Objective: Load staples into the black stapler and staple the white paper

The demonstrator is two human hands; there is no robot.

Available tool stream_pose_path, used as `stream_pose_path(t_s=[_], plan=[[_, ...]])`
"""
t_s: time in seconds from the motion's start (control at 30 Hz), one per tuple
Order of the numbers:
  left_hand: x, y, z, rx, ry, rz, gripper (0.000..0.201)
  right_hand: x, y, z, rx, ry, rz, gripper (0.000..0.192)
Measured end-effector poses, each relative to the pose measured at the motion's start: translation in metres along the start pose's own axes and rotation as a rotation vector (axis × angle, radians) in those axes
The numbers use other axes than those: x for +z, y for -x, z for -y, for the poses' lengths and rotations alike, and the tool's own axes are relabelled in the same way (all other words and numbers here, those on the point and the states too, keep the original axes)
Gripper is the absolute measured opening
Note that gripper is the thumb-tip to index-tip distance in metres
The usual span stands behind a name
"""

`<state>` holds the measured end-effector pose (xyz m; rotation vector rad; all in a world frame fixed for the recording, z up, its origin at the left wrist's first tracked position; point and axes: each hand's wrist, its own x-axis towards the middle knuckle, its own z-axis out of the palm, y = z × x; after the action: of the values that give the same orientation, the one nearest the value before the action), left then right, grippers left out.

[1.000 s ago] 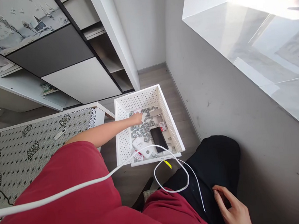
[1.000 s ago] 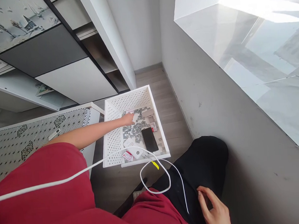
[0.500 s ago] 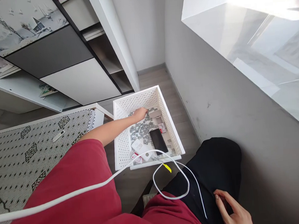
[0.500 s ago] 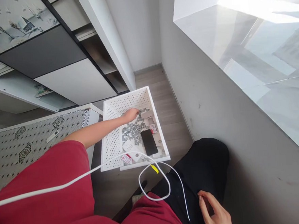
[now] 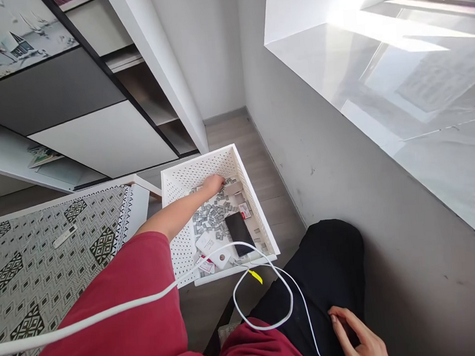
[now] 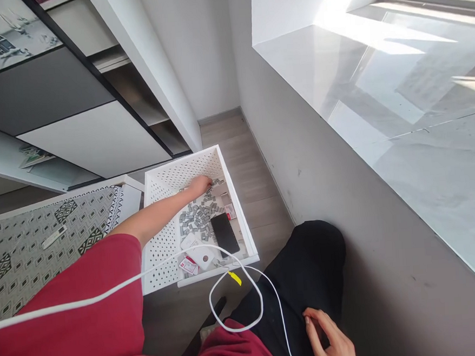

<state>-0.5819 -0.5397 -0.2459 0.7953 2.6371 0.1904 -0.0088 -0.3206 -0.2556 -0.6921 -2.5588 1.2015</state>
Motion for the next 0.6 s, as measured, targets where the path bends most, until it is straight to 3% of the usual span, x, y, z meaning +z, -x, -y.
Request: stream_pose_path(t_s=[0.23,0.6], plan=[[0.008,0.002,0.003,0.005,-0.093,-0.029,0.011,-0.001,-0.002,0.005,0.021,0.007,0.013,0.044],[0.006,0.015,0.013,-0.004,-0.114,-0.009,0.011,0.000,-0.002,0.002,0.056,0.004,0.037,0.044]])
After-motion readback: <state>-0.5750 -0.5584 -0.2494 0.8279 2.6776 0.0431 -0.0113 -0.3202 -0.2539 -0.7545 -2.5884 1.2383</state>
